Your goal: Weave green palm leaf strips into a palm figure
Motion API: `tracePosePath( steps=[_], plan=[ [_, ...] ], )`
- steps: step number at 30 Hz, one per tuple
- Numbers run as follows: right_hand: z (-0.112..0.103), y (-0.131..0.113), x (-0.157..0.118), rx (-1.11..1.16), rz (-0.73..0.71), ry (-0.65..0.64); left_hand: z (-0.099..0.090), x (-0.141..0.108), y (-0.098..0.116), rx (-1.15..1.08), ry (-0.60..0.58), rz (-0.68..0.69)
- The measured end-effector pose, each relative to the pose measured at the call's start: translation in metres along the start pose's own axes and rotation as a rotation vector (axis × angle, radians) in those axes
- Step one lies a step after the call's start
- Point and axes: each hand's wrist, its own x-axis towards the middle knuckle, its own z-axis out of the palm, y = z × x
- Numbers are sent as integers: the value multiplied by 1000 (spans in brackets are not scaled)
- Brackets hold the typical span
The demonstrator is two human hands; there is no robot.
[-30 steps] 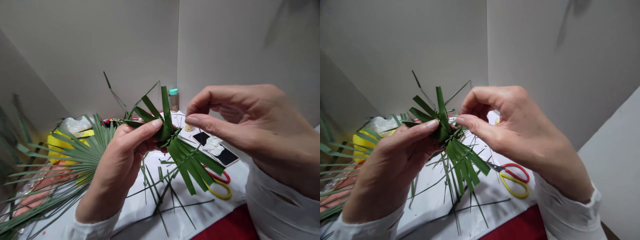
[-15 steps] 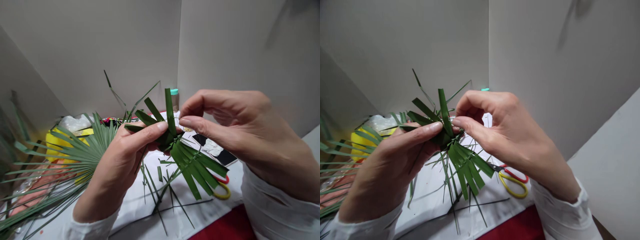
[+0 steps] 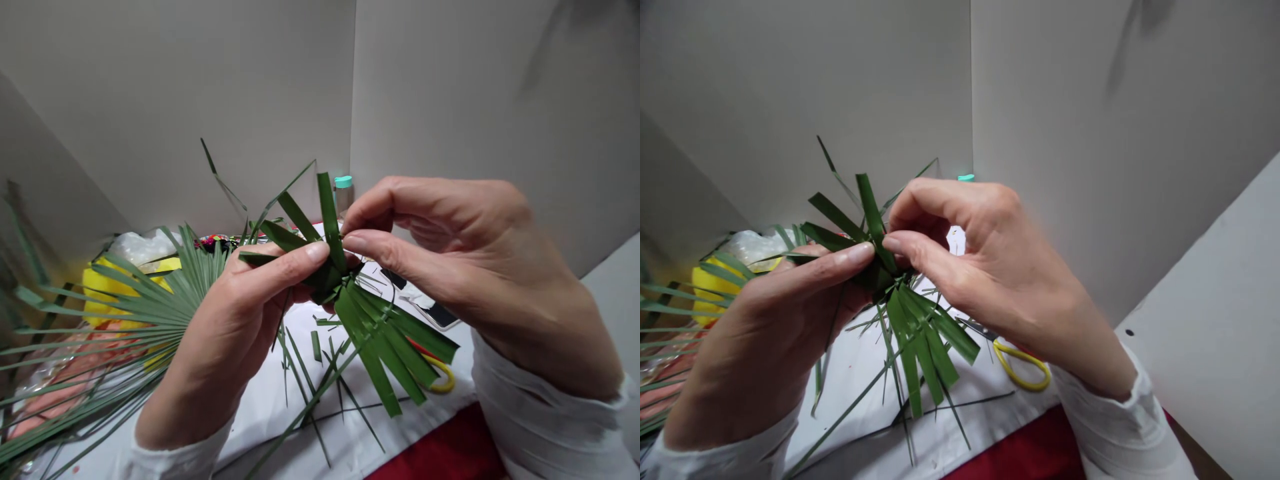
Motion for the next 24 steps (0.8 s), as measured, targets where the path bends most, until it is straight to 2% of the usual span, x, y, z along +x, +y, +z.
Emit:
tracePosePath(
  steps=[6, 21, 24],
  plan=[
    [-5, 2, -1, 37, 13, -30, -2, -1, -4, -28, 11, -8],
    [1, 0, -1, -65, -22, 36, 0, -3, -2, -16, 41, -8],
    [-1, 2, 0, -25, -19, 28, 0, -3, -2, -11, 32, -16]
  ],
)
